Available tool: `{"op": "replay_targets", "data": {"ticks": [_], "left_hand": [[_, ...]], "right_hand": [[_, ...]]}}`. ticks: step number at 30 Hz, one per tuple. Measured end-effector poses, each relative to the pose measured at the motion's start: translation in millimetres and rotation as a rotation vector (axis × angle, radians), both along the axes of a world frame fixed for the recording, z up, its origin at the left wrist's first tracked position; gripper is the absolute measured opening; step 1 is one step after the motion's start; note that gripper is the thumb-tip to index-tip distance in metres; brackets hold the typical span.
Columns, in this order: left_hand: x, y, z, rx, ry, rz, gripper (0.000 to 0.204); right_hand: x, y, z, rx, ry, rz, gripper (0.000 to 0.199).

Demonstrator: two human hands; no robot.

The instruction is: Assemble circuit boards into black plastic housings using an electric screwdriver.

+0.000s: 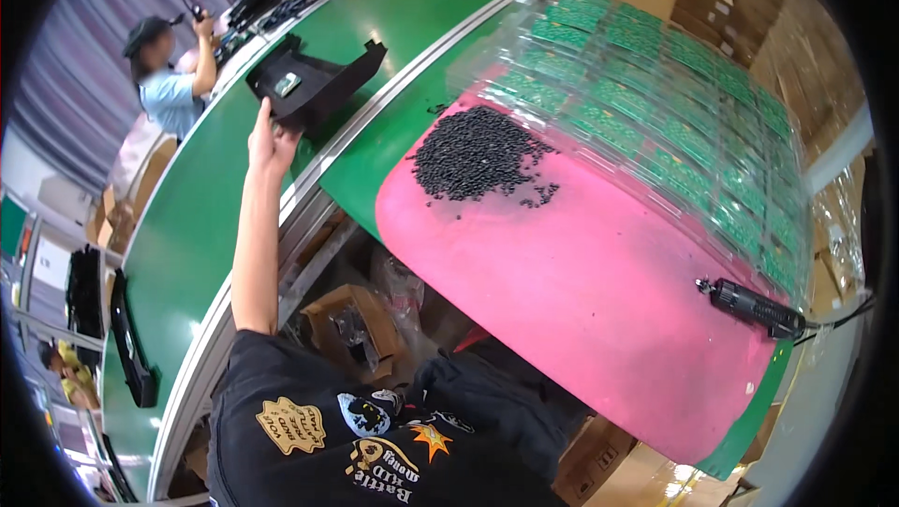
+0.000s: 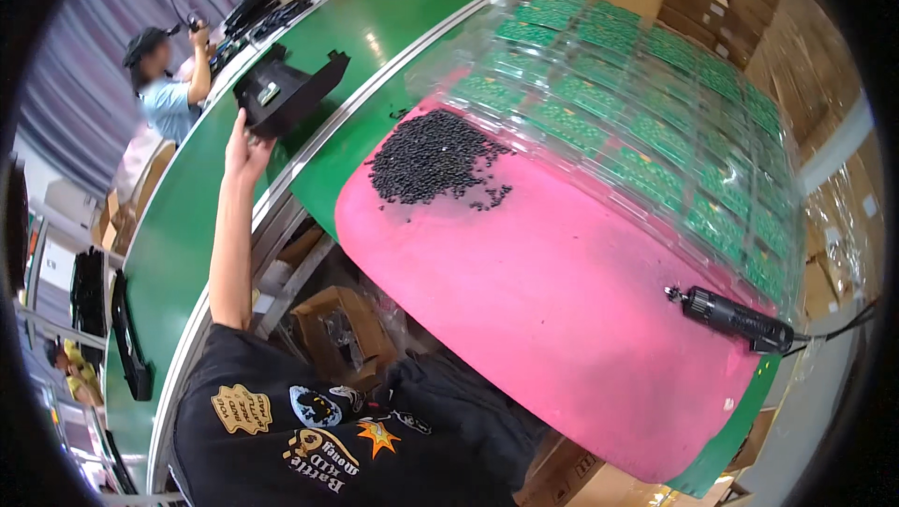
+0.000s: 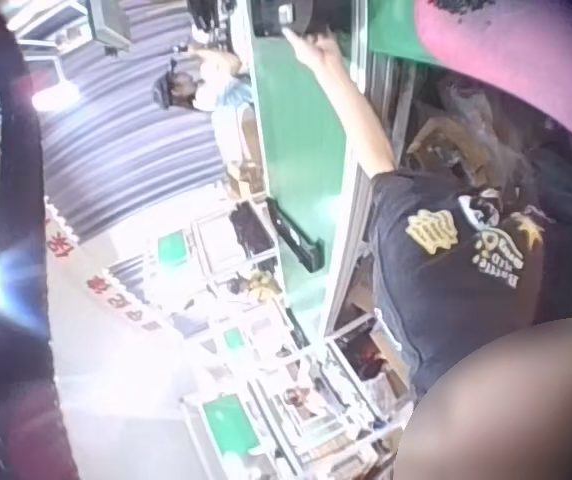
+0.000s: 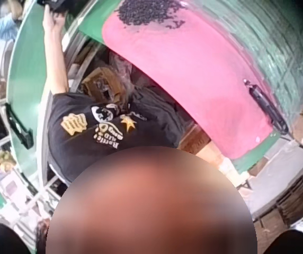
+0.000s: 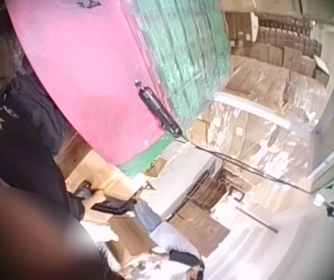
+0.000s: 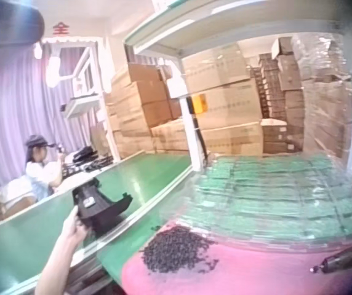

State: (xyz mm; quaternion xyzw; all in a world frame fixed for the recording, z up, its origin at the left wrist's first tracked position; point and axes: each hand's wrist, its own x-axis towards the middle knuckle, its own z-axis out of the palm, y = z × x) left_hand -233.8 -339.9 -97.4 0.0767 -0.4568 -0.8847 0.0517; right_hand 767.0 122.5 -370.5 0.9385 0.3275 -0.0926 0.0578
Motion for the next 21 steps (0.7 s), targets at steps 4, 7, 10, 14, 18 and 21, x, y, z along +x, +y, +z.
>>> {"op": "replay_targets", "data": {"ticks": [4,7,10,14,18,21], "left_hand": [[-27.2,7.2,0.4,-0.297,0.068,0.262,0.054],[-28.9,44.9,0.9,-0.672,0.46,0.411,0.063],[19.5,130.9,42.4,-0.854,0.547,-0.061,0.042],[82.8,193.7,81.6,-0.906,0.819,-0.427,0.031],[154.3,281.8,90.6,-0.933,1.15,-0.951,0.025],[197.6,324.9,83.1,-0.94,1.515,-1.165,0.025]], "right_hand": [[10.7,50.0,-8.9,0.29,0.078,0.392,0.039],[34.8,32.3,10.6,0.494,0.092,0.604,0.037],[47.9,7.5,84.5,0.684,0.023,0.778,0.037],[-149.7,-9.0,196.9,0.828,0.178,0.968,0.024],[-202.6,-24.6,257.2,0.788,0.155,1.335,0.01],[-246.4,-18.3,284.1,0.6,0.084,1.8,0.012]]}}
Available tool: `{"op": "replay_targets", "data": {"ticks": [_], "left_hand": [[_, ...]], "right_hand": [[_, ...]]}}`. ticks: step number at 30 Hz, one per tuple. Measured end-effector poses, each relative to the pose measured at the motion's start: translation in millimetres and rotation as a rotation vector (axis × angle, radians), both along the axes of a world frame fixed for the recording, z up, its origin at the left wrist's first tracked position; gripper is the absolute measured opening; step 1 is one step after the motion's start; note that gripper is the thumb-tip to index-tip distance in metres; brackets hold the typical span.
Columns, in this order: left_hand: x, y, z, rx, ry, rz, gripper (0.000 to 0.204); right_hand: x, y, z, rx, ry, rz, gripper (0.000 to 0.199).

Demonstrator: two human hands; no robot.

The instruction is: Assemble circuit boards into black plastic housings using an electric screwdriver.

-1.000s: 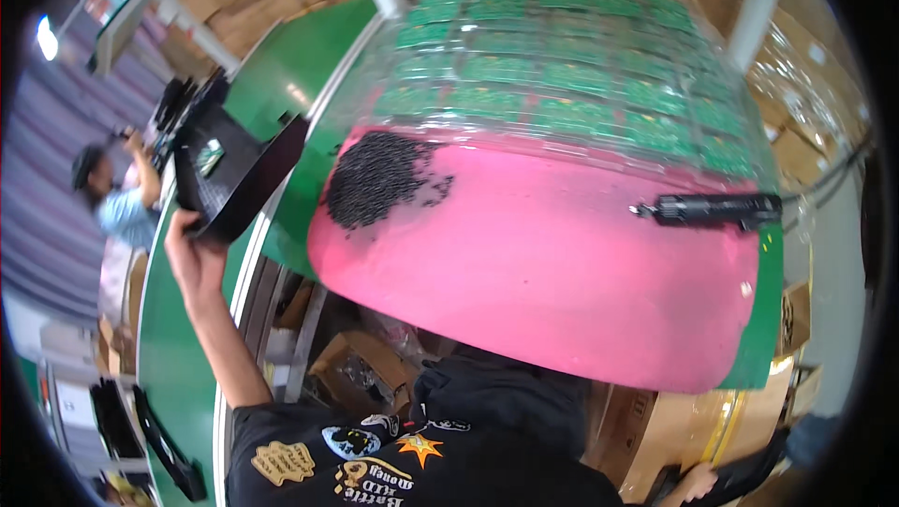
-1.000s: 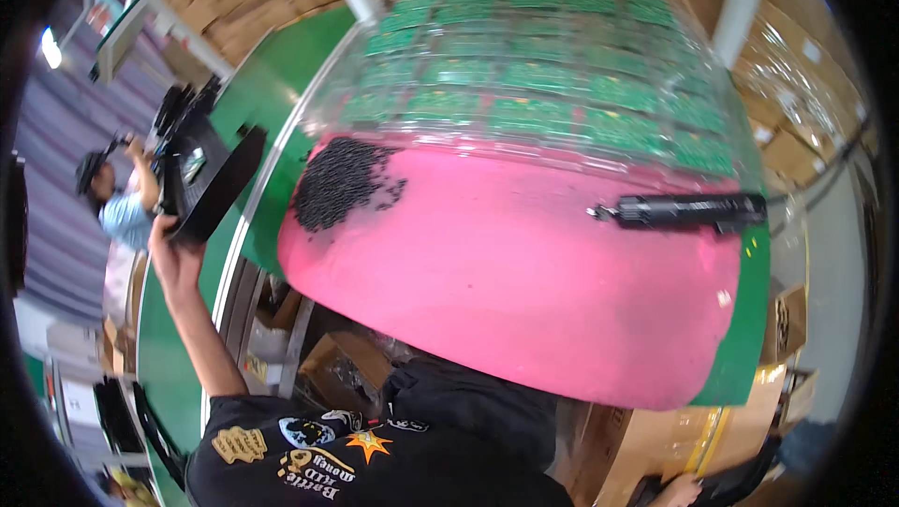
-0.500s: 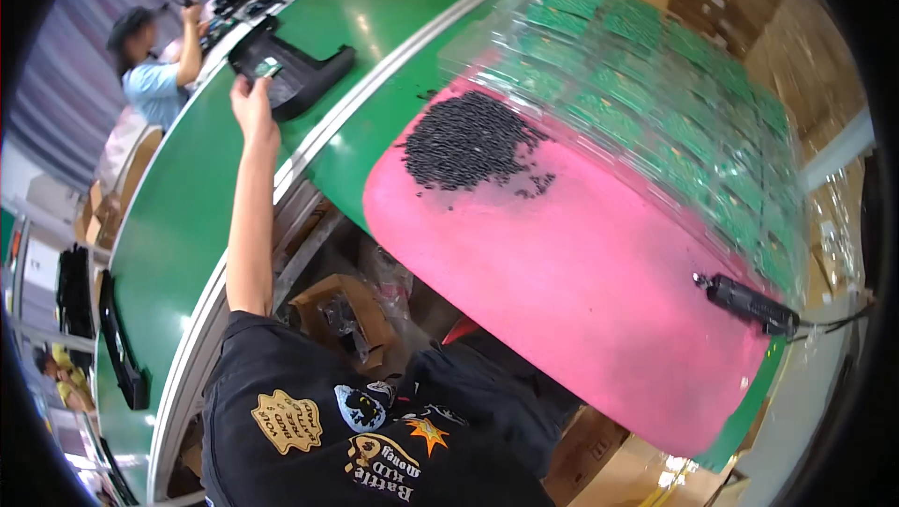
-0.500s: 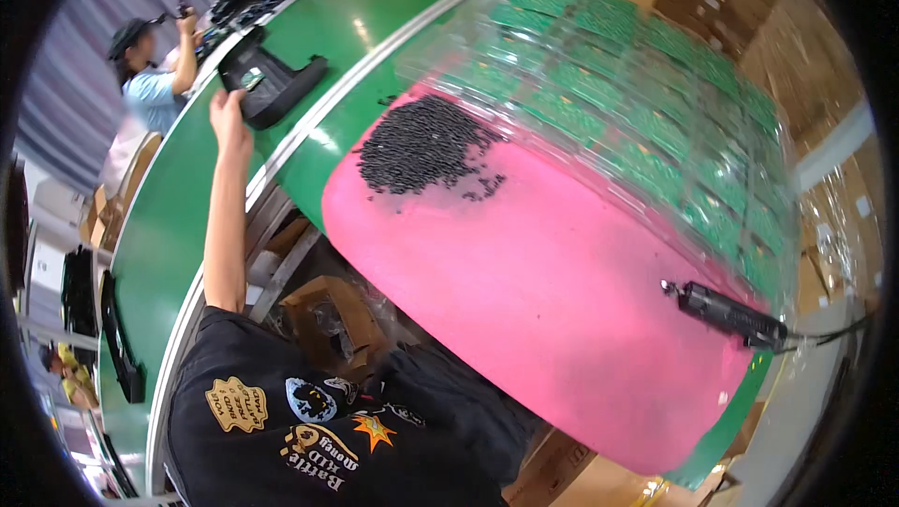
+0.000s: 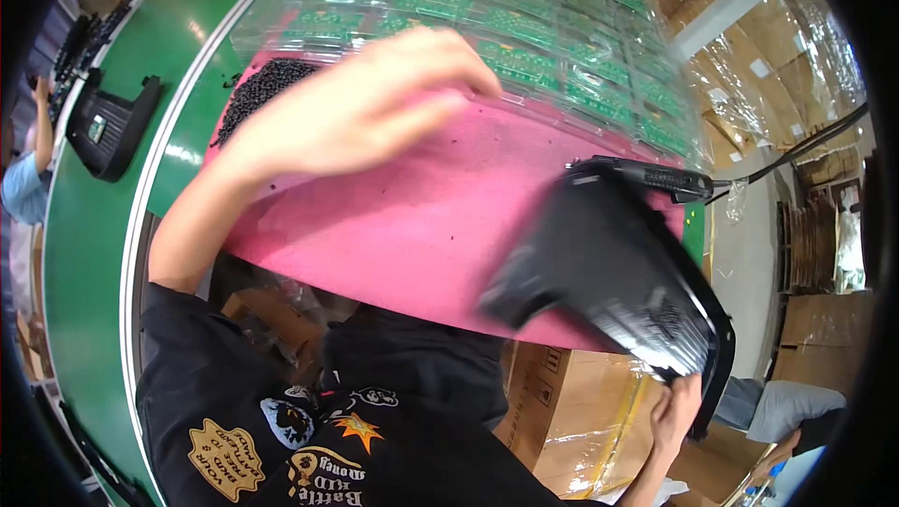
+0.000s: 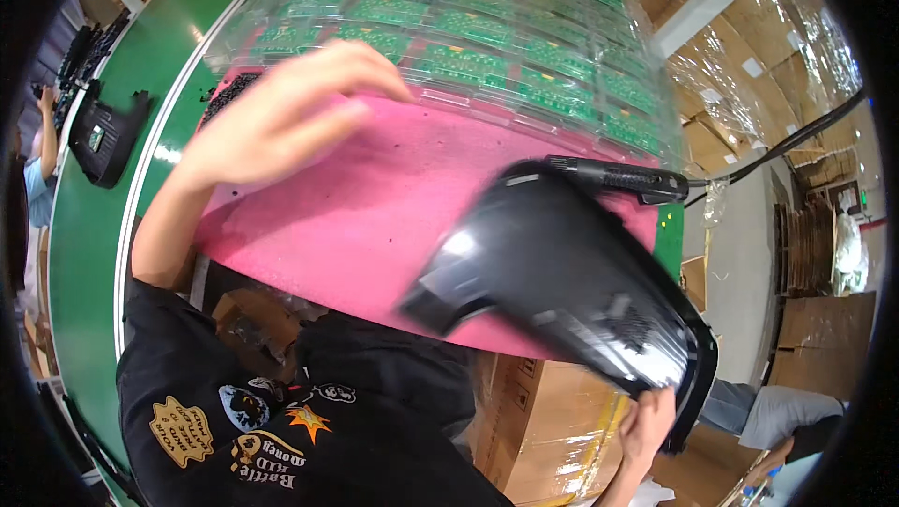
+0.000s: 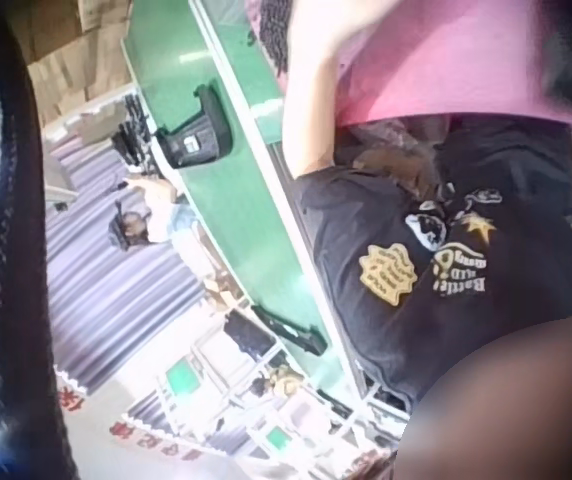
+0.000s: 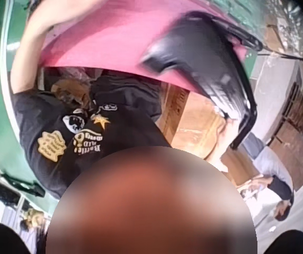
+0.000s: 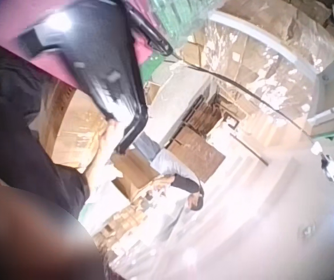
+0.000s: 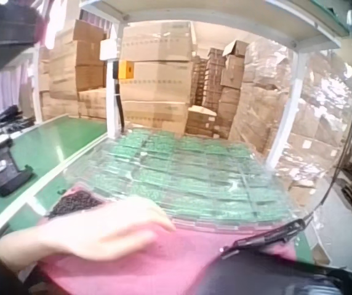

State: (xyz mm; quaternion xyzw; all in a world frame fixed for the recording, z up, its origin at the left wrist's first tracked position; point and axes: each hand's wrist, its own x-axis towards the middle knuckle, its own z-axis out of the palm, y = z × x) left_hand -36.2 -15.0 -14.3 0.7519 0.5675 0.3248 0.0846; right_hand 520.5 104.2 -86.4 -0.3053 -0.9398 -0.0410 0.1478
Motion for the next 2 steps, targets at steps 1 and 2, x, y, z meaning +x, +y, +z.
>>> {"op": "replay_targets", "data": {"ticks": [1,2], "left_hand": [[12.8,6.3,0.4,-0.06,0.023,-0.057,0.03],[13.0,6.4,0.0,-0.054,0.02,-0.063,0.03]], "right_hand": [[-10.5,8.4,1.6,0.0,-0.085,0.14,0.018],[-26.5,12.0,6.1,-0.03,-0.132,0.234,0.025]]}}
